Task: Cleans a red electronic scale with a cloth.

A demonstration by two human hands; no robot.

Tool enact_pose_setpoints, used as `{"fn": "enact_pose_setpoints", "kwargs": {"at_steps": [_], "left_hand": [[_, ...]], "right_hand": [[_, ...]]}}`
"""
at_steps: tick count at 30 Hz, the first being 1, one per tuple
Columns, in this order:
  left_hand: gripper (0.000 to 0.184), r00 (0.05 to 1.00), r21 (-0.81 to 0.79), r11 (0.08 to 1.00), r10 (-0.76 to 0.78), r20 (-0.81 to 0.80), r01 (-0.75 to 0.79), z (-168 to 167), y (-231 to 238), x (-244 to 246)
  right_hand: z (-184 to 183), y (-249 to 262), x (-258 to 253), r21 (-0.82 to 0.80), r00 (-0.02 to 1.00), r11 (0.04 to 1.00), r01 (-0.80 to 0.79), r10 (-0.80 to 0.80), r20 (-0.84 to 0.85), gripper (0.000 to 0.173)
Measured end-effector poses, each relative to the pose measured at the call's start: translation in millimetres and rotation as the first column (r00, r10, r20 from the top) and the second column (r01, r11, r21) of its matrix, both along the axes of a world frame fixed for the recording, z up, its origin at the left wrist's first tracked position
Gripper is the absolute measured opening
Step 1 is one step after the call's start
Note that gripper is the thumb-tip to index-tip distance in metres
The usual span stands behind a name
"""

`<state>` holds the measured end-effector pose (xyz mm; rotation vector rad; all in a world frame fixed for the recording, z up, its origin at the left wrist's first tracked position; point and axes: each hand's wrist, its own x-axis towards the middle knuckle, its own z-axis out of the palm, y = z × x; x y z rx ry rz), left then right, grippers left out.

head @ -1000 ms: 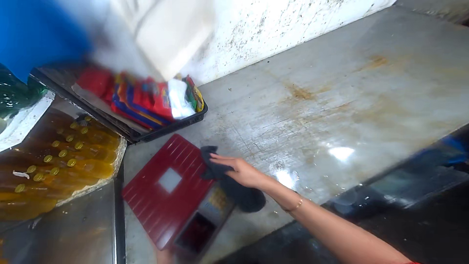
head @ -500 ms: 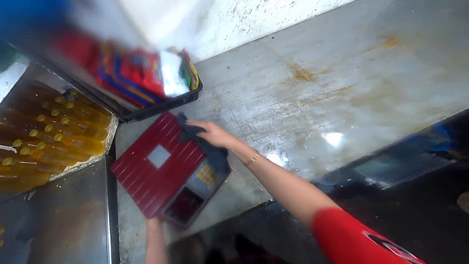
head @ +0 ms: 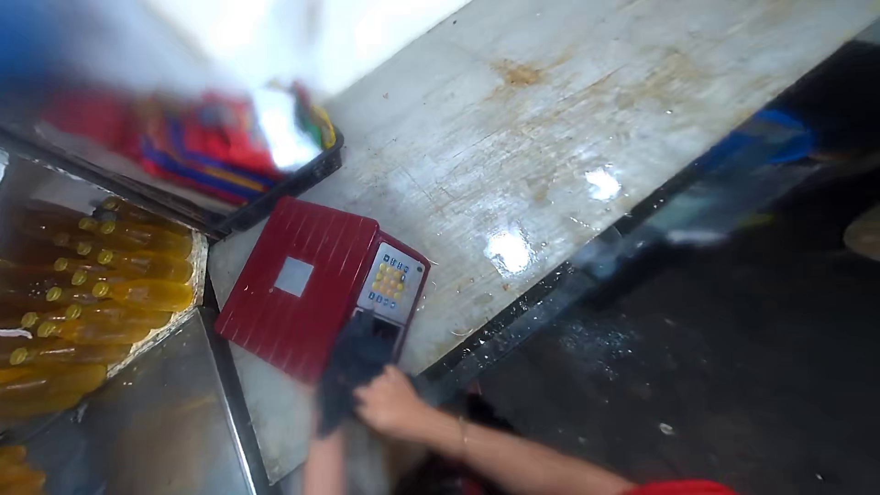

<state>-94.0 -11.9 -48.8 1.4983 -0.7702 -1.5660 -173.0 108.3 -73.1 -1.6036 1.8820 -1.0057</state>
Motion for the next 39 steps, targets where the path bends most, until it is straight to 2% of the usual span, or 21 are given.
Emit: {"fn": "enact_pose_setpoints", "kwargs": {"at_steps": [1, 2, 4, 5, 8, 10, 13, 16, 18, 20, 23, 26, 28, 30, 32, 35, 36, 37, 39], "left_hand": [[0.062, 0.996, -0.231, 0.971, -0.072, -0.051, 0.059, -35.3, 1.9, 5.2], [0.068, 0.993, -0.35, 0.936, -0.07, -0.1, 0.03, -52.3, -0.4, -0.2], [0.077, 0.983, -0.35, 0.934, 0.007, -0.184, -0.072, -54.3, 3.8, -17.7], [0.077, 0.981, -0.328, 0.94, 0.03, -0.19, -0.092, -50.1, 9.1, -24.4], [0.076, 0.983, -0.31, 0.948, 0.014, -0.185, -0.071, -44.7, 27.9, -39.3], [0.075, 0.983, -0.319, 0.945, 0.014, -0.186, -0.073, -46.4, 34.0, -45.8], [0.076, 0.985, -0.333, 0.941, 0.009, -0.17, -0.066, -49.5, 34.9, -46.1], [0.071, 0.986, -0.429, 0.903, -0.091, -0.139, 0.023, -56.5, 29.8, -33.4], [0.069, 0.979, -0.453, 0.891, -0.13, -0.154, 0.047, -55.4, 29.5, -30.3], [0.071, 0.971, -0.403, 0.914, -0.13, -0.201, 0.039, -48.5, 31.3, -33.8], [0.077, 0.976, -0.33, 0.943, -0.109, -0.19, 0.041, -48.6, 29.8, -37.0], [0.077, 0.977, -0.329, 0.944, -0.107, -0.182, 0.042, -52.5, 31.3, -35.2], [0.077, 0.981, -0.331, 0.943, -0.083, -0.174, 0.022, -51.9, 32.6, -41.5], [0.079, 0.982, -0.309, 0.951, -0.055, -0.182, -0.003, -50.3, 34.6, -45.2], [0.078, 0.978, -0.306, 0.952, -0.051, -0.203, -0.014, -50.1, 33.4, -45.7], [0.075, 0.975, -0.422, 0.905, -0.139, -0.171, 0.054, -59.6, 26.7, -34.4], [0.073, 0.975, -0.455, 0.887, -0.163, -0.149, 0.079, -60.9, 25.2, -31.0], [0.073, 0.975, -0.459, 0.885, -0.166, -0.15, 0.08, -59.5, 25.5, -31.0], [0.075, 0.978, -0.405, 0.913, -0.121, -0.169, 0.043, -53.0, 29.8, -36.9]], "right_hand": [[1.7, -7.5, -18.3, 0.072, 0.999, 0.997, 0.041, -0.041, -0.002, 0.046], [5.2, -21.7, -42.5, 0.112, 0.989, 0.983, 0.148, -0.146, -0.027, 0.051], [12.0, -59.3, -104.8, 0.217, 0.925, 0.903, 0.371, -0.381, 0.005, 0.056], [7.3, -78.3, -137.3, 0.216, 0.873, 0.857, 0.467, -0.486, 0.042, 0.057], [4.6, -110.9, -199.3, 0.142, 0.747, 0.773, 0.618, -0.634, 0.2, 0.061], [15.1, -108.6, -186.1, 0.1, 0.734, 0.76, 0.642, -0.647, 0.208, 0.061], [0.5, -92.1, -121.2, 0.021, 0.756, 0.765, 0.644, -0.64, 0.139, 0.061], [-8.8, -28.3, -25.9, -0.051, 0.823, 0.823, 0.566, -0.56, 0.099, 0.053], [-23.8, -1.3, 1.8, -0.189, 0.815, 0.794, 0.578, -0.575, 0.073, 0.044], [-21.8, -10.0, -15.5, -0.162, 0.806, 0.79, 0.592, -0.575, 0.139, 0.045], [2.8, -63.1, -100.0, 0.105, 0.778, 0.806, 0.583, -0.591, 0.215, 0.053], [-17.7, -119.1, -181.7, 0.119, 0.684, 0.708, 0.696, -0.705, 0.188, 0.057], [-12.6, -139.4, -209.4, 0.185, 0.65, 0.673, 0.717, -0.74, 0.172, 0.055], [12.8, -117.5, -186.0, 0.346, 0.756, 0.743, 0.573, -0.642, 0.127, 0.058], [-14.3, -92.0, -122.4, 0.036, 0.767, 0.776, 0.63, -0.628, 0.131, 0.064], [-17.1, -21.2, -27.1, -0.128, 0.85, 0.844, 0.521, -0.498, 0.172, 0.056], [-14.3, -3.4, -11.2, -0.121, 0.864, 0.863, 0.491, -0.465, 0.192, 0.053], [-7.7, 5.4, -9.0, -0.046, 0.866, 0.884, 0.465, -0.444, 0.229, 0.051], [11.9, -7.8, -40.5, 0.183, 0.833, 0.883, 0.432, -0.469, 0.294, 0.056]]}}
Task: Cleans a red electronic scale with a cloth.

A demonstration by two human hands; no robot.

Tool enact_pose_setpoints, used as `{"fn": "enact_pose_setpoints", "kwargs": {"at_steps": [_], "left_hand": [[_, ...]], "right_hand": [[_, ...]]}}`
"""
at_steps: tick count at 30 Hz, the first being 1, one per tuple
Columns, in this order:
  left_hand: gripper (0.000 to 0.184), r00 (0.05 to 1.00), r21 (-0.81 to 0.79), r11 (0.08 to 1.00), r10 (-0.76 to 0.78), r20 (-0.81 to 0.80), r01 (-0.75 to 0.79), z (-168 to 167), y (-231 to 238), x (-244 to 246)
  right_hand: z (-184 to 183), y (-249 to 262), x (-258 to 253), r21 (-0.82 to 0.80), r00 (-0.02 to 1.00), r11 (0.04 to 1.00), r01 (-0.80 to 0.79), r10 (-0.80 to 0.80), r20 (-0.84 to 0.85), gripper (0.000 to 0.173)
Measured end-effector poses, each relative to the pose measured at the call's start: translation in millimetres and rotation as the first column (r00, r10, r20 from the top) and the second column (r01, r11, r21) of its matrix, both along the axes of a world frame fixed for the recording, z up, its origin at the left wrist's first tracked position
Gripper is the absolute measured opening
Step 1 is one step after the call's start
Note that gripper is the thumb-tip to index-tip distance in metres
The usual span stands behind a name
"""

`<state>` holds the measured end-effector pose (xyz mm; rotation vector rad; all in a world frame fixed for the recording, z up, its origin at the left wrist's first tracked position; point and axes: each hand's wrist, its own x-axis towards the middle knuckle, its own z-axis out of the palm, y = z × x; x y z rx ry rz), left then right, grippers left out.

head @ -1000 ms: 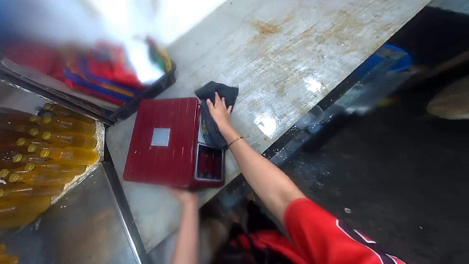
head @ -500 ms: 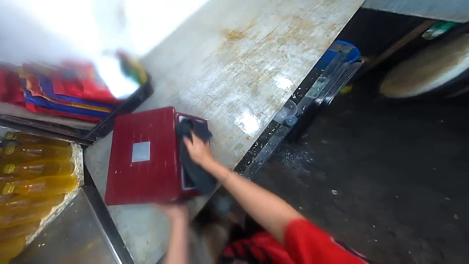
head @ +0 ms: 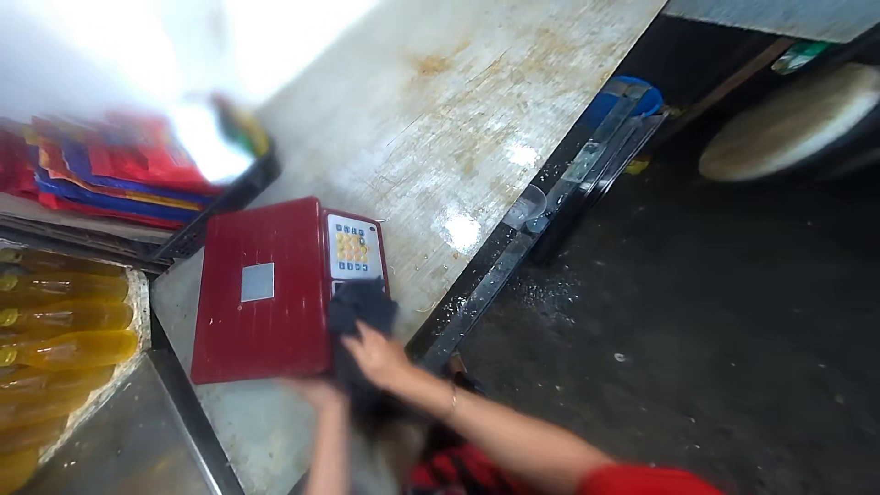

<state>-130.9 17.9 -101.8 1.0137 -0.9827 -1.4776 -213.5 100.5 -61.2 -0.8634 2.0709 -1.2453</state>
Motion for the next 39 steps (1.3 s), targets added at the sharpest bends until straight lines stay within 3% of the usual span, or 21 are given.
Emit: {"fn": "enact_pose_setpoints", "kwargs": {"at_steps": [2, 5, 7, 9, 11, 13, 15, 19, 21, 24, 27, 31, 33, 35, 37, 39], "left_hand": [[0.079, 1.0, 0.067, 0.998, 0.012, -0.004, -0.012, 0.8, 0.7, -3.7], [0.078, 1.0, 0.092, 0.996, 0.015, -0.016, -0.013, -2.5, 1.8, -4.0], [0.077, 0.999, 0.09, 0.995, 0.039, -0.015, -0.038, -2.4, 1.9, -5.9], [0.077, 0.998, 0.09, 0.994, 0.063, -0.023, -0.061, -0.6, 4.2, -8.9], [0.077, 0.997, 0.073, 0.995, 0.071, -0.023, -0.069, 0.5, 4.4, -12.6], [0.078, 0.997, 0.019, 0.997, 0.068, 0.023, -0.069, -0.1, 5.2, -10.0], [0.076, 0.998, -0.038, 0.999, 0.041, 0.054, -0.039, 2.0, 4.6, -6.1], [0.082, 1.0, 0.07, 0.998, 0.008, -0.01, -0.007, 0.9, 4.7, -6.6], [0.08, 0.999, 0.074, 0.997, 0.031, -0.015, -0.03, -0.5, 6.8, -9.8], [0.081, 0.998, 0.045, 0.997, 0.06, 0.005, -0.06, -2.7, 5.5, -10.3], [0.078, 0.996, -0.025, 0.998, 0.052, 0.072, -0.05, -0.6, 4.3, -7.3], [0.079, 0.999, 0.066, 0.997, 0.044, 0.005, -0.044, -1.8, 4.2, -7.8], [0.079, 0.998, 0.094, 0.994, 0.055, -0.009, -0.054, -4.7, 4.4, -7.2], [0.079, 0.997, 0.098, 0.993, 0.072, -0.017, -0.07, -2.8, 4.7, -8.6], [0.078, 0.996, 0.105, 0.992, 0.078, -0.046, -0.072, -0.6, 5.4, -10.1], [0.079, 0.995, 0.112, 0.991, 0.079, -0.056, -0.072, 0.3, 5.6, -10.6]], "right_hand": [[5.4, -40.5, -61.0, 0.105, 0.999, 0.994, 0.026, -0.029, 0.031, 0.06], [-40.3, -93.7, -138.4, 0.024, 0.965, 0.974, 0.226, -0.22, -0.139, 0.065], [-61.7, -107.9, -156.5, -0.013, 0.943, 0.96, 0.28, -0.278, -0.185, 0.07], [-60.1, -106.5, -144.2, -0.002, 0.943, 0.965, 0.264, -0.258, -0.208, 0.072], [-38.5, -74.8, -93.7, -0.01, 0.966, 0.985, 0.172, -0.171, -0.196, 0.068], [-30.2, -29.2, -26.6, -0.111, 0.966, 0.99, 0.093, -0.116, -0.23, 0.058], [-28.7, -11.4, -3.4, -0.221, 0.955, 0.973, 0.061, -0.122, -0.27, 0.048], [-15.8, -66.3, -87.6, -0.06, 0.982, 0.995, 0.084, -0.093, -0.164, 0.053], [-22.6, -87.4, -112.4, -0.06, 0.984, 0.99, 0.129, -0.135, -0.112, 0.057], [-23.8, -56.0, -61.4, -0.097, 0.982, 0.989, 0.11, -0.123, -0.143, 0.061], [-22.1, -22.3, -13.2, -0.203, 0.96, 0.975, 0.087, -0.137, -0.245, 0.05], [-5.1, -76.8, -106.9, 0.056, 0.991, 0.997, 0.05, -0.042, -0.125, 0.06], [-46.9, -110.4, -155.2, 0.034, 0.974, 0.986, 0.165, -0.157, -0.165, 0.067], [-76.2, -119.6, -171.6, -0.03, 0.939, 0.963, 0.267, -0.267, -0.217, 0.07], [-72.6, -100.5, -148.5, -0.029, 0.934, 0.954, 0.3, -0.3, -0.193, 0.069], [-70.6, -56.0, -82.3, -0.049, 0.939, 0.953, 0.3, -0.304, -0.162, 0.073]]}}
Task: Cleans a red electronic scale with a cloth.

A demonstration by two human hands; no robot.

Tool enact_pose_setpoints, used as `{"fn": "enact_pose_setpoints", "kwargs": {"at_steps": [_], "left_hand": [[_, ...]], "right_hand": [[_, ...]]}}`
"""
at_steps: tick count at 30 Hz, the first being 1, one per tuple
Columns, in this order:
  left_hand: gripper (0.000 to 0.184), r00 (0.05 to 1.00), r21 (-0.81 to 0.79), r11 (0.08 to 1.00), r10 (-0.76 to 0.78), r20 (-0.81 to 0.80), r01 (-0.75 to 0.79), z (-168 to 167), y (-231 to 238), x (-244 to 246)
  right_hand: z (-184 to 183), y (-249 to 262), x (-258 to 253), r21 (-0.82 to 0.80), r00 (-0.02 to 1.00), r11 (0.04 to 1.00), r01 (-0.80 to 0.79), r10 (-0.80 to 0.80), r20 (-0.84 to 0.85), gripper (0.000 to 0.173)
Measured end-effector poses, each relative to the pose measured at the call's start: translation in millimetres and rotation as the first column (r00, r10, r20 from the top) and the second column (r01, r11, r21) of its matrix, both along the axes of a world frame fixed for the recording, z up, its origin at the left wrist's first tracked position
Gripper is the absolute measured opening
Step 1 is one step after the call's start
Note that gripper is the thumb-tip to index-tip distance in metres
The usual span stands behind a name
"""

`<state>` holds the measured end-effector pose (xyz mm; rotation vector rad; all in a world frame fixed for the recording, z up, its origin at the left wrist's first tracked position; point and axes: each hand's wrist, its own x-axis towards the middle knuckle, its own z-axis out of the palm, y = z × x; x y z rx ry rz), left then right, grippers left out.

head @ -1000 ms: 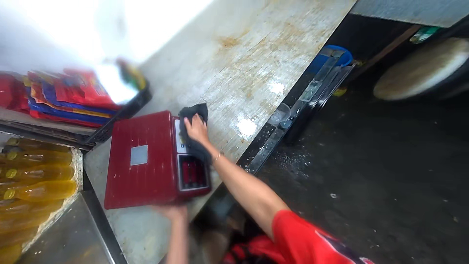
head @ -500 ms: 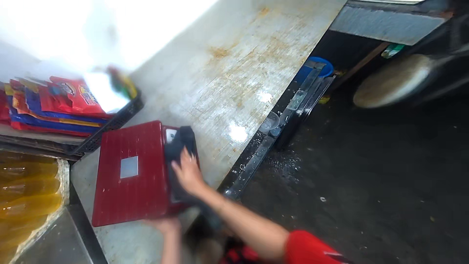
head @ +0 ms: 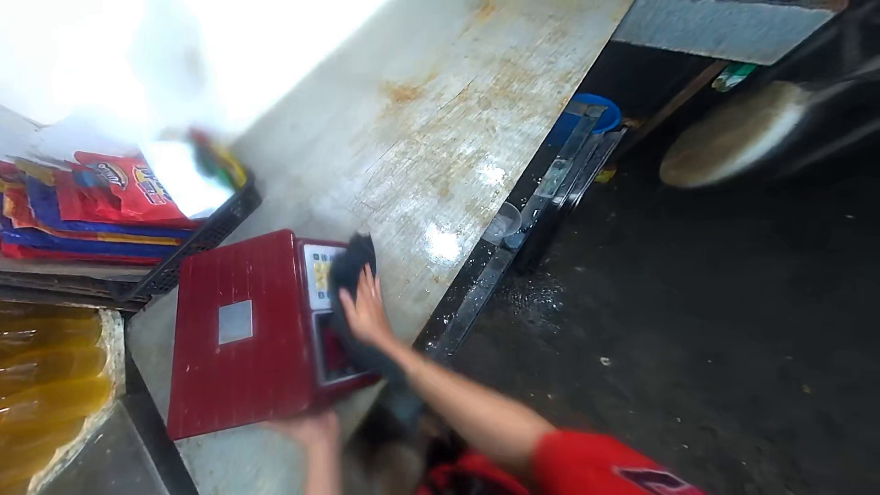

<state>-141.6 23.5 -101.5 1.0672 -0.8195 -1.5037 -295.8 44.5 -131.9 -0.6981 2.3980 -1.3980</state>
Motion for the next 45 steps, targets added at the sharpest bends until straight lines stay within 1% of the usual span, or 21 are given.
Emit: {"fn": "enact_pose_setpoints", "kwargs": {"at_steps": [2, 4, 6, 10, 13, 15, 17, 20, 22, 24, 27, 31, 33, 34, 36, 38, 40, 41, 43, 44, 45], "left_hand": [[0.082, 1.0, 0.007, 1.0, -0.012, 0.009, 0.012, 0.1, 0.2, 1.1], [0.084, 0.999, 0.024, 1.0, -0.015, 0.029, 0.014, 0.0, -0.4, 3.0], [0.084, 0.999, 0.019, 0.999, -0.033, 0.031, 0.033, -2.0, -2.0, 4.5], [0.081, 0.999, 0.01, 0.999, -0.034, 0.022, 0.034, -1.8, 0.4, 4.0], [0.082, 0.999, 0.0, 0.999, -0.036, 0.02, 0.036, -2.3, -0.7, 2.3], [0.082, 0.999, 0.0, 0.999, -0.034, 0.02, 0.034, -0.7, -1.0, 0.2], [0.079, 0.999, -0.016, 1.0, -0.024, 0.021, 0.024, 1.3, -1.6, -2.8], [0.072, 0.991, -0.138, 0.987, -0.062, 0.117, 0.078, 4.0, -3.6, 5.5], [0.069, 0.986, -0.159, 0.98, -0.099, 0.137, 0.121, 9.0, -4.0, 8.8], [0.074, 0.997, -0.073, 0.994, -0.073, 0.035, 0.076, 6.5, -3.4, 4.2], [0.082, 0.993, -0.041, 0.992, -0.121, -0.004, 0.121, -0.4, -5.5, 3.7], [0.082, 0.992, 0.004, 0.992, -0.13, 0.009, 0.13, -3.3, -4.3, 4.7], [0.082, 0.993, 0.02, 0.993, -0.12, -0.004, 0.12, -2.5, -5.0, 4.5], [0.082, 0.992, 0.018, 0.992, -0.124, -0.017, 0.125, -2.0, -4.7, 4.5], [0.082, 0.99, -0.002, 0.991, -0.135, -0.033, 0.135, -1.1, -5.5, 2.6], [0.082, 0.986, -0.037, 0.987, -0.158, -0.045, 0.156, -3.7, -6.9, 4.5], [0.081, 0.985, -0.047, 0.987, -0.159, -0.059, 0.157, -3.0, -7.9, 5.4], [0.08, 0.987, -0.038, 0.988, -0.154, -0.051, 0.153, -0.5, -8.3, 4.9], [0.08, 0.989, 0.012, 0.99, -0.14, -0.057, 0.141, 1.9, -7.6, 4.5], [0.08, 0.99, 0.024, 0.99, -0.134, -0.053, 0.136, 1.1, -6.8, 5.4], [0.08, 0.989, 0.023, 0.99, -0.138, -0.047, 0.14, -0.4, -6.7, 6.5]], "right_hand": [[6.1, 48.5, 68.2, -0.069, 1.0, 0.998, -0.011, 0.01, -0.015, 0.072], [6.7, 66.6, 90.1, -0.124, 0.997, 0.991, -0.039, 0.031, -0.069, 0.065], [12.5, 48.7, 58.5, -0.111, 0.996, 0.991, -0.073, 0.066, -0.062, 0.06], [19.5, -22.8, -59.5, 0.019, 0.993, 0.993, -0.117, 0.116, 0.031, 0.064], [29.6, -40.9, -87.3, 0.002, 0.995, 0.998, -0.07, 0.069, 0.07, 0.069], [32.6, -44.2, -64.0, -0.009, 0.997, 0.997, -0.077, 0.077, 0.031, 0.067], [41.1, -28.5, -10.7, -0.003, 0.99, 0.99, -0.14, 0.14, -0.029, 0.062], [49.9, 36.1, 90.4, -0.061, 0.959, 0.965, -0.255, 0.245, -0.14, 0.049], [37.0, 69.2, 112.9, -0.144, 0.924, 0.933, -0.331, 0.29, -0.249, 0.036], [33.1, 67.9, 95.8, -0.146, 0.913, 0.92, -0.365, 0.322, -0.253, 0.038], [53.5, 12.7, 27.1, -0.023, 0.95, 0.951, -0.309, 0.308, -0.057, 0.049], [49.6, -74.8, -81.5, 0.048, 0.993, 0.998, -0.037, 0.032, 0.113, 0.055], [51.0, -85.9, -90.1, 0.084, 0.989, 0.996, 0.02, -0.033, 0.147, 0.063], [45.2, -79.8, -73.9, 0.054, 0.995, 0.998, 0.019, -0.024, 0.096, 0.066], [30.3, -45.5, -17.0, -0.015, 0.993, 0.996, -0.089, 0.087, -0.074, 0.069], [28.0, 16.5, 51.1, -0.082, 0.957, 0.967, -0.242, 0.223, -0.187, 0.058], [28.5, 79.2, 86.0, -0.114, 0.902, 0.927, -0.357, 0.311, -0.298, 0.039], [35.0, 100.1, 82.6, -0.079, 0.89, 0.916, -0.394, 0.358, -0.283, 0.036], [74.7, 115.2, 44.5, 0.16, 0.883, 0.878, -0.451, 0.466, -0.065, 0.036], [100.8, 111.7, 20.5, 0.267, 0.889, 0.851, -0.452, 0.456, 0.052, 0.034], [124.1, 105.8, -1.0, 0.318, 0.908, 0.852, -0.416, 0.409, 0.09, 0.034]]}}
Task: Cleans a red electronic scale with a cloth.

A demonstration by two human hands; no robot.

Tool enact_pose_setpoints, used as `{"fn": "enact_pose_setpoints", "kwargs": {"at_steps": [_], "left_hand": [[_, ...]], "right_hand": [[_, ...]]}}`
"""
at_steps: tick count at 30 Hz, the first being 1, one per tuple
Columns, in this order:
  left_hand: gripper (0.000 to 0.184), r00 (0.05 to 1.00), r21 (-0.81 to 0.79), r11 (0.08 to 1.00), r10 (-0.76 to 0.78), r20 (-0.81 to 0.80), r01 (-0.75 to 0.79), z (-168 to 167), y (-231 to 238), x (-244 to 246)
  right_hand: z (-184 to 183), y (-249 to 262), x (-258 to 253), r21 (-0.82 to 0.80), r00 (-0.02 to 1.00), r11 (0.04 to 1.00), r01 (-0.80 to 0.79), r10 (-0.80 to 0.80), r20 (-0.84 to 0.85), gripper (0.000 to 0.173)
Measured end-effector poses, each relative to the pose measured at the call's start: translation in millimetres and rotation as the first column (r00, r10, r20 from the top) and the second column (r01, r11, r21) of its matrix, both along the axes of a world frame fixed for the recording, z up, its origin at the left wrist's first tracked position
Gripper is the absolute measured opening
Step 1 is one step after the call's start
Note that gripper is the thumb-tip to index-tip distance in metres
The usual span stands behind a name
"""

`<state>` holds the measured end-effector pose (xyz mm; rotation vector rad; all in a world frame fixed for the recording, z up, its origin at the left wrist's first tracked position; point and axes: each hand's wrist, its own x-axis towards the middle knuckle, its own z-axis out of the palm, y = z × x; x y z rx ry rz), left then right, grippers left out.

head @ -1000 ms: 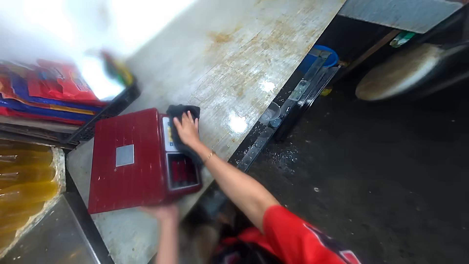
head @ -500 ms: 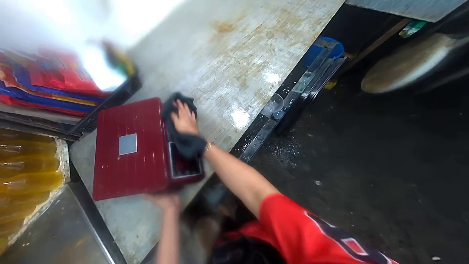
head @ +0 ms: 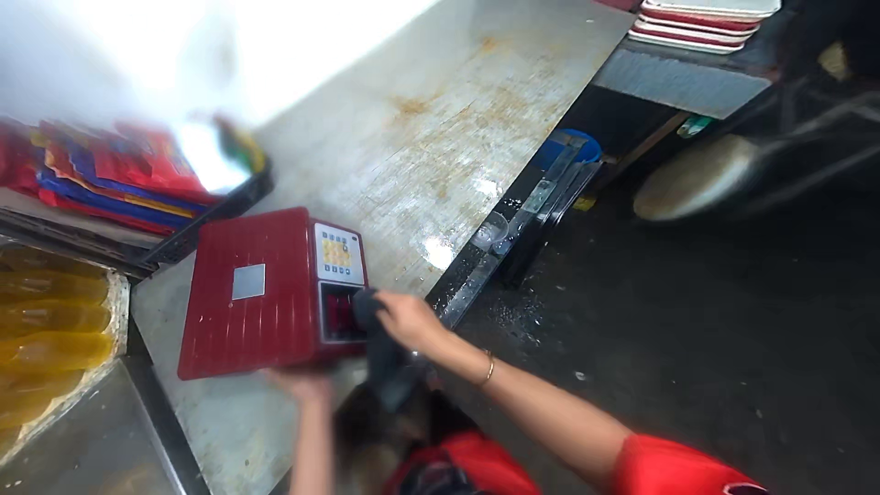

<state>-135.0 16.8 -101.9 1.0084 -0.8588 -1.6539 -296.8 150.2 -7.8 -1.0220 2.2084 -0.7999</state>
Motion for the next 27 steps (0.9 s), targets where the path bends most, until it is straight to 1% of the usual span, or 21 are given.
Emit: {"fn": "enact_pose_setpoints", "kwargs": {"at_steps": [1, 2, 3, 5, 7, 8, 9, 10, 11, 12, 13, 14, 15, 16, 17, 18, 19, 21, 23, 25, 27], "left_hand": [[0.081, 1.0, -0.005, 1.0, 0.003, 0.001, -0.003, -1.5, -0.6, 0.4], [0.081, 1.0, -0.018, 1.0, 0.005, -0.001, -0.005, -3.0, -1.7, 0.7], [0.081, 1.0, -0.041, 0.999, -0.002, -0.003, 0.002, -4.9, -2.7, 1.9], [0.081, 1.0, -0.048, 0.999, -0.01, 0.011, 0.01, -6.5, -4.2, 3.2], [0.081, 0.999, -0.021, 1.0, -0.004, 0.032, 0.005, -3.3, -3.9, 2.5], [0.08, 0.999, -0.007, 1.0, 0.001, 0.04, -0.001, -1.1, -2.8, 2.0], [0.079, 0.999, -0.004, 1.0, 0.005, 0.047, -0.005, -0.2, -2.2, 1.5], [0.078, 0.999, -0.007, 1.0, 0.001, 0.044, -0.001, -0.6, -1.9, 1.7], [0.079, 0.999, -0.009, 1.0, -0.004, 0.039, 0.004, -1.7, -1.2, 2.4], [0.08, 0.999, -0.01, 1.0, -0.008, 0.034, 0.008, -2.8, -1.1, 3.4], [0.081, 1.0, -0.016, 1.0, -0.006, 0.03, 0.006, -2.9, -1.9, 4.0], [0.08, 1.0, -0.02, 1.0, 0.001, 0.016, -0.001, -2.3, -1.9, 3.5], [0.079, 1.0, -0.014, 1.0, 0.012, -0.003, -0.012, -2.0, -1.6, 2.6], [0.078, 1.0, -0.005, 1.0, 0.02, -0.017, -0.02, -2.1, -1.3, 1.9], [0.078, 0.999, -0.001, 0.999, 0.032, -0.021, -0.032, -2.4, -0.4, 1.3], [0.077, 0.999, -0.002, 0.999, 0.042, -0.018, -0.042, -2.5, 0.5, 1.1], [0.077, 0.999, -0.004, 0.999, 0.05, -0.01, -0.05, -2.9, 1.1, 1.1], [0.076, 0.999, -0.019, 0.999, 0.047, 0.013, -0.046, -2.8, 2.4, 1.9], [0.076, 0.999, -0.036, 0.999, 0.034, 0.021, -0.033, -2.1, 0.7, 2.3], [0.078, 0.999, -0.038, 0.999, 0.035, 0.025, -0.034, -2.5, 0.5, 1.6], [0.078, 0.998, -0.011, 0.998, 0.058, 0.021, -0.058, -2.6, 2.5, 2.2]], "right_hand": [[20.3, -5.4, -17.1, -0.016, 0.997, 0.997, 0.073, -0.073, -0.02, 0.034], [35.8, -9.9, -29.1, -0.11, 0.983, 0.981, 0.16, -0.168, -0.069, 0.033], [47.9, -14.1, -36.9, -0.252, 0.956, 0.94, 0.23, -0.267, -0.122, 0.031], [68.0, -24.1, -44.9, -0.555, 0.883, 0.787, 0.27, -0.432, -0.183, 0.026], [80.7, -35.0, -44.5, -0.725, 0.88, 0.648, 0.231, -0.457, -0.129, 0.027], [79.5, -39.3, -39.8, -0.767, 0.912, 0.602, 0.223, -0.407, -0.054, 0.03], [71.9, -41.3, -31.6, -0.777, 0.945, 0.581, 0.243, -0.322, 0.055, 0.034], [58.7, -39.4, -21.4, -0.749, 0.961, 0.603, 0.274, -0.203, 0.188, 0.037], [41.4, -31.6, -12.3, -0.68, 0.952, 0.683, 0.266, -0.074, 0.298, 0.044], [22.1, -20.1, -8.8, -0.563, 0.933, 0.804, 0.191, 0.029, 0.359, 0.05], [4.9, -9.6, -14.0, -0.395, 0.923, 0.917, 0.05, 0.108, 0.369, 0.051], [-10.3, -2.8, -26.9, -0.231, 0.922, 0.971, -0.07, 0.151, 0.355, 0.047], [-21.5, -0.1, -40.3, -0.119, 0.941, 0.991, -0.068, 0.103, 0.322, 0.039], [-29.4, -2.0, -51.2, -0.092, 0.962, 0.995, 0.026, 0.0, 0.273, 0.038], [-36.6, -9.9, -58.5, -0.144, 0.97, 0.983, 0.115, -0.079, 0.231, 0.043], [-46.1, -24.6, -60.9, -0.235, 0.974, 0.961, 0.147, -0.099, 0.204, 0.051], [-59.7, -45.5, -58.9, -0.315, 0.983, 0.94, 0.129, -0.078, 0.169, 0.059], [-92.0, -89.7, -50.5, -0.386, 0.995, 0.92, 0.069, -0.036, 0.093, 0.067], [-113.8, -122.2, -60.0, -0.424, 0.989, 0.895, 0.137, -0.151, 0.0, 0.068], [-115.5, -142.2, -78.2, -0.376, 0.971, 0.897, 0.233, -0.237, 0.037, 0.067], [-113.2, -138.7, -61.4, -0.369, 0.961, 0.887, 0.277, -0.248, 0.127, 0.064]]}}
